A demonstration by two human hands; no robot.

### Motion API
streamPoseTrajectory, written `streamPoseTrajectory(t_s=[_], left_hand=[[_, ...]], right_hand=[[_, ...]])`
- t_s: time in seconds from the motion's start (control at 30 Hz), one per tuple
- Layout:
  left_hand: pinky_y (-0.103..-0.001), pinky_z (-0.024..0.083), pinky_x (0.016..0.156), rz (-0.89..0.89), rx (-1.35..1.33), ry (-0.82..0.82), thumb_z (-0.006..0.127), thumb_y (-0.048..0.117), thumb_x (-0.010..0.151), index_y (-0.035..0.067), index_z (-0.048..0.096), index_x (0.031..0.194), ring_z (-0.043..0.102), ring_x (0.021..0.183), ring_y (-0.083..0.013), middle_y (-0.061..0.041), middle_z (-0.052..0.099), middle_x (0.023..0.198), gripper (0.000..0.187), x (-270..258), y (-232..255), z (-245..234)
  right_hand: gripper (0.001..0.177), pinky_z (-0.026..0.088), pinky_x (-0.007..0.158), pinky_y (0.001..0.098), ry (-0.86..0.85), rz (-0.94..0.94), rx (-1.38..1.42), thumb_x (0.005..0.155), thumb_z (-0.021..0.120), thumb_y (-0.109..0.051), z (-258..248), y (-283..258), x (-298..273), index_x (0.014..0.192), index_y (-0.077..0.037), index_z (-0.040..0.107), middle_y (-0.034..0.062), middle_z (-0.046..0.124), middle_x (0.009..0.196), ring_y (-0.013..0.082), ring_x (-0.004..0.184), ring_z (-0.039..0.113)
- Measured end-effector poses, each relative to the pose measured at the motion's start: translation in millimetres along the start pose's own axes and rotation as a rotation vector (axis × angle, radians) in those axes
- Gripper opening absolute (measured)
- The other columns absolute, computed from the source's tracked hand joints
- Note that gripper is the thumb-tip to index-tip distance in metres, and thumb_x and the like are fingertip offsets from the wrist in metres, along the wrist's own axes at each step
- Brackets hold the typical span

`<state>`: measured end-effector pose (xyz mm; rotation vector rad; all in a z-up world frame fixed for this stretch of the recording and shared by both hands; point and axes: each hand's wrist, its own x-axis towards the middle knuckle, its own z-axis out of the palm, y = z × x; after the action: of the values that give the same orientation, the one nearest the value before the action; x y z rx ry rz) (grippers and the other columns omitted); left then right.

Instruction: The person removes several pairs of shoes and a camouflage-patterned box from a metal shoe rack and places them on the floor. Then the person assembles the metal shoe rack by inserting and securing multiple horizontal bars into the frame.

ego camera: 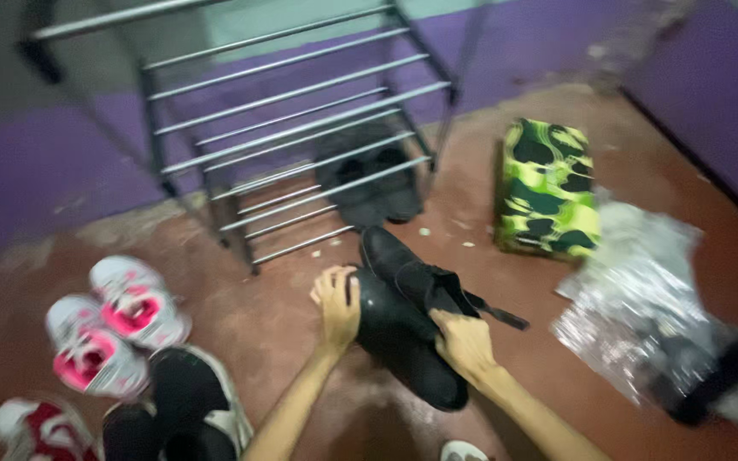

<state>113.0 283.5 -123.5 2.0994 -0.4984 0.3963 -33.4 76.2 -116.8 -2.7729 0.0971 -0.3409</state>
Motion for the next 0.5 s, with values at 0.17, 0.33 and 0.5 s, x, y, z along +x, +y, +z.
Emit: streamPoseTrajectory(t_s=[0.17,0.33,0.5], left_hand=[[-0.049,0.035,0.106,0.136,-0.083,-0.238,0.058,0.019,0.098,0.013,0.069,0.116,0.052,0.12,-0.0317,-0.01,0.06,0.12,0.022,-21,72,44],[-0.049,0.037,0.106,0.184,-0.11,-0.442,0.059,0.011,0.092,0.017,0.067,0.123,0.051,0.123,-0.0317,-0.009,0.057,0.127,0.032,-37,109,100],[-0.051,0.034,0.108,0.26,0.004,-0.611,0.063,-0.004,0.077,0.016,0.057,0.139,0.044,0.131,-0.0363,-0.013,0.048,0.141,0.066,-55,116,163]], right_hand=[[0.037,0.057,0.072,0.0455,-0.007,0.111,-0.107,0.069,0.068,-0.013,-34,59,-103,0.107,-0.012,0.07,0.0105,0.075,0.1,0.0328,0.086,0.072],[0.045,0.055,0.07,0.0441,0.017,0.248,-0.202,0.06,0.069,-0.016,-62,97,-203,0.104,-0.01,0.068,0.0084,0.075,0.099,0.0309,0.082,0.071],[0.032,0.055,0.077,0.0407,-0.071,0.616,-0.348,0.07,0.069,-0.018,-59,114,-272,0.102,-0.019,0.069,0.0038,0.073,0.091,0.0271,0.084,0.07]])
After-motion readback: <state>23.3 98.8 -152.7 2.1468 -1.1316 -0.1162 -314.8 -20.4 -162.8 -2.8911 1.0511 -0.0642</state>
